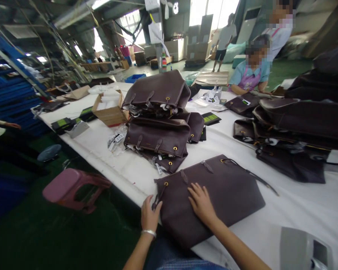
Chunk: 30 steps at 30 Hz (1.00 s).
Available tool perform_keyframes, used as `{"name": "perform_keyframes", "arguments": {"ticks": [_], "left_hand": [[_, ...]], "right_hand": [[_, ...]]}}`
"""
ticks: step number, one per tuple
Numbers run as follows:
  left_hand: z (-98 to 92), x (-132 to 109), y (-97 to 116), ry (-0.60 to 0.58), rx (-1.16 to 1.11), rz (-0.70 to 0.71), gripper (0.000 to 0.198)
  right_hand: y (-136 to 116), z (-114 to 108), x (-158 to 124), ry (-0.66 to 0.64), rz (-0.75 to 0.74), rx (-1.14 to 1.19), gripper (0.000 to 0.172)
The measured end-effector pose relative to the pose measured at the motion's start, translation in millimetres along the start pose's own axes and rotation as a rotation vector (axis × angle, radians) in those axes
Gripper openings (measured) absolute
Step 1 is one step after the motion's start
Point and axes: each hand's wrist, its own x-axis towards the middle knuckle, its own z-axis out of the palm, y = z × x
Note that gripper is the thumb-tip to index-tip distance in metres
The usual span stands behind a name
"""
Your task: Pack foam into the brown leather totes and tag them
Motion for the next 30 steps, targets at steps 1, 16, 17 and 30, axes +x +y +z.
{"name": "perform_keyframes", "arguments": {"ticks": [1,16,17,30], "left_hand": [[3.2,5.3,7.5,-0.025,0.056,0.084,0.053],[21.6,120.0,-1.8,-0.916,-0.073,0.053,0.021],[20.4,117.6,-5.6,-0.946,-0.101,0.066,0.021],[-56.1,88.0,-51.5,-1.001,-0.329,0.035,0.029]], "right_hand": [[-13.3,2.3,4.6,-0.006,-0.037,0.009,0.040],[-64.7,56.0,65.4,-0.052,0.029,-0.125,0.057],[-64.9,58.0,61.4,-0.060,0.034,-0.134,0.058],[-65.8,65.9,47.0,-0.126,0.112,-0.156,0.061]]}}
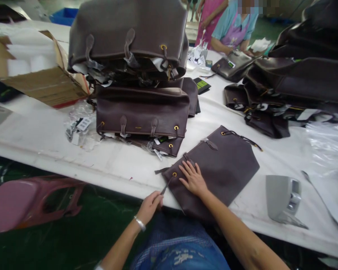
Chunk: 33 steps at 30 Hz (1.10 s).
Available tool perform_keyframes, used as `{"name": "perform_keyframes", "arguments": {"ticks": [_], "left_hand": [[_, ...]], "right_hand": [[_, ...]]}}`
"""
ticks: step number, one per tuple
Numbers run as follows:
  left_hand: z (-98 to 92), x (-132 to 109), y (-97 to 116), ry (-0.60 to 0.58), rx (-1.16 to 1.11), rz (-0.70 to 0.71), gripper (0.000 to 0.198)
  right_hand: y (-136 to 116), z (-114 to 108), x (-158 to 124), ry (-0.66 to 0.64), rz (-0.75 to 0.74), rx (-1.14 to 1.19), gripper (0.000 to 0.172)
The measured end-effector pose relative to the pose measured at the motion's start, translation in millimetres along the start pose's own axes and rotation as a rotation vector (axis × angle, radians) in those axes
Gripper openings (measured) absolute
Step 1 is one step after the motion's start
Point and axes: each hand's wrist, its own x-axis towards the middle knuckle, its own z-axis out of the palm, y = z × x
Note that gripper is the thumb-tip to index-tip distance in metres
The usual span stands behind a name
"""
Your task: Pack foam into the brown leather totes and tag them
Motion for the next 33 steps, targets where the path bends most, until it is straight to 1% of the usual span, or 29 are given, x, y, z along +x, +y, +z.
{"name": "perform_keyframes", "arguments": {"ticks": [2,3,4,5,7,9,11,12,13,15,17,18,21,23,25,28,33], "left_hand": [[-8.4,-1.9,-11.8,0.183,-0.057,-0.029,0.033],[-11.6,-1.8,-18.7,0.254,-0.069,-0.040,0.036],[-13.6,-1.6,-25.5,0.295,-0.066,-0.049,0.038],[-13.9,-1.6,-31.9,0.305,-0.041,-0.058,0.038],[-8.7,-3.0,-41.2,0.256,0.079,-0.055,0.038],[3.2,-4.6,-44.5,0.185,0.255,-0.005,0.047],[17.6,-4.6,-42.2,0.175,0.401,0.043,0.053],[24.0,-3.8,-39.8,0.187,0.414,0.042,0.050],[29.0,-2.7,-37.0,0.199,0.352,0.004,0.046],[33.8,-0.2,-31.9,0.195,0.093,-0.146,0.036],[32.1,0.9,-28.4,0.133,-0.171,-0.296,0.034],[29.8,0.7,-27.3,0.092,-0.260,-0.349,0.036],[23.4,-4.7,-26.1,-0.014,-0.403,-0.436,0.040],[22.4,-12.3,-27.0,-0.064,-0.514,-0.487,0.041],[23.7,-22.5,-28.9,-0.109,-0.578,-0.520,0.044],[24.3,-39.2,-30.7,-0.189,-0.589,-0.536,0.047],[12.4,-55.0,-24.1,-0.249,-0.591,-0.580,0.047]], "right_hand": [[-0.7,-0.9,0.8,-0.001,0.011,0.008,0.061],[-1.1,-1.5,0.9,0.001,0.015,0.010,0.061],[-1.7,-2.2,0.9,0.001,0.016,0.012,0.060],[-2.2,-3.0,0.9,0.002,0.016,0.013,0.060],[-3.4,-4.5,0.5,0.006,0.018,0.013,0.060],[-4.3,-5.8,0.2,0.010,0.020,0.012,0.060],[-4.8,-6.6,-0.2,0.011,0.019,0.005,0.059],[-4.8,-6.7,-0.4,0.012,0.019,0.001,0.059],[-4.7,-6.7,-0.6,0.011,0.018,-0.004,0.059],[-4.2,-6.1,-1.2,0.013,0.019,-0.006,0.058],[-3.5,-5.2,-1.8,0.018,0.023,0.007,0.058],[-3.1,-4.7,-2.2,0.021,0.026,0.016,0.058],[-2.2,-3.5,-3.5,0.026,0.032,0.037,0.058],[-1.5,-3.1,-4.3,0.029,0.030,0.042,0.058],[-0.8,-3.0,-5.0,0.031,0.029,0.044,0.058],[0.2,-2.9,-5.7,0.030,0.028,0.042,0.057],[0.6,-0.5,-6.3,0.040,0.018,0.030,0.057]]}}
